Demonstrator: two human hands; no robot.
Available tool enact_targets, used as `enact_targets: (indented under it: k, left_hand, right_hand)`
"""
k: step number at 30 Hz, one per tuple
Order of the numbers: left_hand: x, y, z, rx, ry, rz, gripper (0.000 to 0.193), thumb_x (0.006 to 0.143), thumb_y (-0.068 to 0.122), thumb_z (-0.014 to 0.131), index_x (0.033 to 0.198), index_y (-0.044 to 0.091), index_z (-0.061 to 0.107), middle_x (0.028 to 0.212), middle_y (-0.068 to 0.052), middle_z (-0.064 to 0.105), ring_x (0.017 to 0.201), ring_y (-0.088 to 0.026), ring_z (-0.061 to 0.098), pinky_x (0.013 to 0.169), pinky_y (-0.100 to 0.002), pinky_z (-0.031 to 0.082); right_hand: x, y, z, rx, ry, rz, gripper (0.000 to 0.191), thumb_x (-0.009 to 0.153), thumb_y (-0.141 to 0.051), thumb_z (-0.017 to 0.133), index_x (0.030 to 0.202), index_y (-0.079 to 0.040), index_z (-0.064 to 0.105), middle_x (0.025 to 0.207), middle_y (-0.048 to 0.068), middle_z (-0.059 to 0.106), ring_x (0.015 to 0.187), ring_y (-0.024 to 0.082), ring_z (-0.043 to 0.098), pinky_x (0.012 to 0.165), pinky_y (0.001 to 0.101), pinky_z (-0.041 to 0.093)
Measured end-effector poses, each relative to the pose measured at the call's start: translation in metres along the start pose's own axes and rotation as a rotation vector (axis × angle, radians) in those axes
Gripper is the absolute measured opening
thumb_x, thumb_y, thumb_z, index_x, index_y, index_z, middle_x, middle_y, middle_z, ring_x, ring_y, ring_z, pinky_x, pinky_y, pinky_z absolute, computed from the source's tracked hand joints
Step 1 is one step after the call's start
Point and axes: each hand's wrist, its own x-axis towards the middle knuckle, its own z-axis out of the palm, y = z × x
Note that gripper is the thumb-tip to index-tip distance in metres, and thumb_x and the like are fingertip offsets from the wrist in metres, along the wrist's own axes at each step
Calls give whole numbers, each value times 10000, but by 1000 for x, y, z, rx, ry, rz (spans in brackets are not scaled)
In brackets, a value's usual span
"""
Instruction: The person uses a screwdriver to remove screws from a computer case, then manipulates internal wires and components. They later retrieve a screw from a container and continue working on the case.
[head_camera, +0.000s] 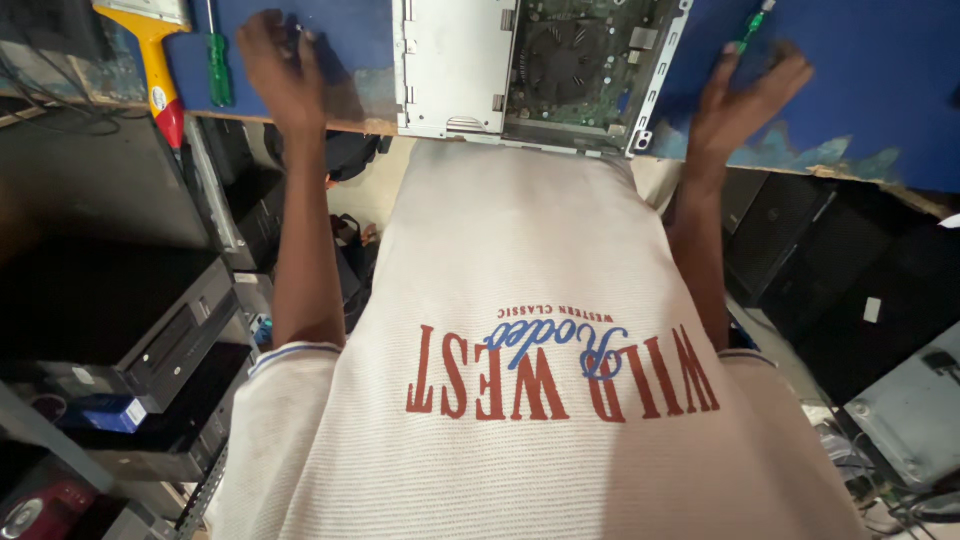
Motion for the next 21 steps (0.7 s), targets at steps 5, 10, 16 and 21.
enact_targets:
  k: [5,10,16,21]
  left_hand:
    - [10,6,4,40,-3,6,143,1015,21,654,1148,-3,605,1083,-175,555,967,-352,598,855,-463,485]
    - [35,17,3,141,25,67,92,1022,21,642,1098,19,590,1030,-163,604,947,-349,608,853,-457,487]
    - [51,44,13,-489,48,-194,94,1070,77,654,1128,3,664,897,-79,718,778,-166,717,707,-335,635]
    - [63,101,28,-870,-227,-118,82,1041,-2,661,1100,-5,718,932,-103,751,830,-203,758,784,-375,642]
  right_hand:
    - [14,-7,10,-448,198,-265,451,1035,-408,604,1170,16,530,1074,182,567,972,311,555,858,391,475]
    - [35,-6,3,382,81,357,296,1019,-263,692,1181,-24,629,935,111,680,713,168,589,628,302,538]
    - [80,3,-37,716,203,59,194,1041,-184,708,1105,-18,631,918,176,731,717,252,758,573,366,683]
    - [91,-52,-47,1074,-70,127,99,1065,-63,694,1082,-11,611,929,168,685,684,219,692,519,324,584]
